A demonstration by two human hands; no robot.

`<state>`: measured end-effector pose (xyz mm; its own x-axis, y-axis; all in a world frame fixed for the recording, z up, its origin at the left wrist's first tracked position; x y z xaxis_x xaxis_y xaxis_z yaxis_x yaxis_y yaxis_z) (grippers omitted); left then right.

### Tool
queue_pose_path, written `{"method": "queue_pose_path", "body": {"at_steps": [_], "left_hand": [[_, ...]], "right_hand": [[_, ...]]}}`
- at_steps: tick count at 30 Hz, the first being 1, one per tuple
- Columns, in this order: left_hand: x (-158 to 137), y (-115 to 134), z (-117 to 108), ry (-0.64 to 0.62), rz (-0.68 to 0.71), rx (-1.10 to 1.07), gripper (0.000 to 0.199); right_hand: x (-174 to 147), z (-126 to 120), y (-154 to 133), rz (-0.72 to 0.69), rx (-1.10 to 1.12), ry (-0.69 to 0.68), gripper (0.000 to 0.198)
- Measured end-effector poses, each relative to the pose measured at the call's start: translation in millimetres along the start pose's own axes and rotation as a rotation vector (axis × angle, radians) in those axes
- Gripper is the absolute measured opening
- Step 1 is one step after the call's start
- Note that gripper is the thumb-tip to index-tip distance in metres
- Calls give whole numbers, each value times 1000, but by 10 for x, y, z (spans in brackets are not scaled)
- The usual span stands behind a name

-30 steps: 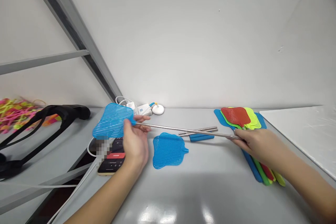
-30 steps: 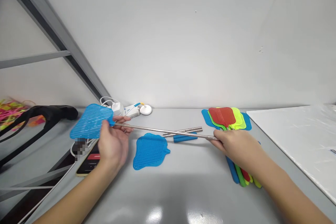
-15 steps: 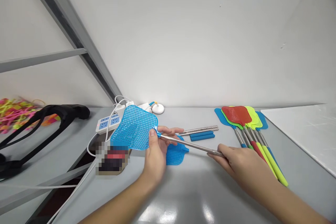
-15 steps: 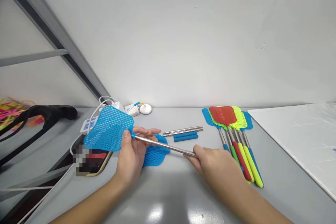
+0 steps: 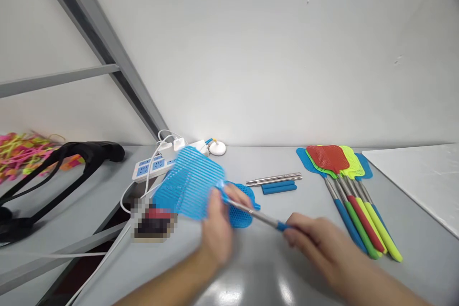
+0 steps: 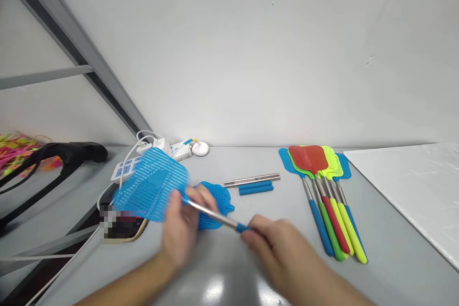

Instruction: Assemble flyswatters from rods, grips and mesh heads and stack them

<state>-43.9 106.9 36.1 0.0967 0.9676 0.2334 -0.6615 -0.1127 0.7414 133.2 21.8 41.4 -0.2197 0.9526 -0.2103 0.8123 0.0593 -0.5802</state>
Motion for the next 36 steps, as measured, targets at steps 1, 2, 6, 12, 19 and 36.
{"method": "queue_pose_path", "body": {"at_steps": [1, 2, 6, 12, 19, 36], "left_hand": [[-97, -67, 85, -74, -52, -25, 46], [-174, -116, 144, -112, -94, -8, 46], [-251, -144, 179, -142, -121, 139, 48], [-233, -135, 100, -155, -146, 126, 47], [-223, -114, 70, -95, -111, 187, 48], [-286, -182, 179, -866, -135, 722, 38]], "right_hand": [[-13, 45, -66, 15, 116, -55, 39], [-24, 88, -116, 38, 238, -114, 39], [-19, 173, -131, 120, 613, -322, 42], [61, 60, -10, -6, 213, -3, 37], [50, 58, -117, -54, 78, 138, 34], [-856, -616, 1214, 674, -309, 718, 37]]}}
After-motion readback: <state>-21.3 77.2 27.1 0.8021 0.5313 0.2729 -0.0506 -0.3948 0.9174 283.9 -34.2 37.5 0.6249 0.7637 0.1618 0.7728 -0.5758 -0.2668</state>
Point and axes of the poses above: each hand's wrist, its own x-axis towards the middle knuckle, its own z-axis out of the palm, y = z × x, the point moved 4 cm from there along x, towards the middle knuckle, and after that the axes turned 15 degrees about -x, right-handed, at the moved point
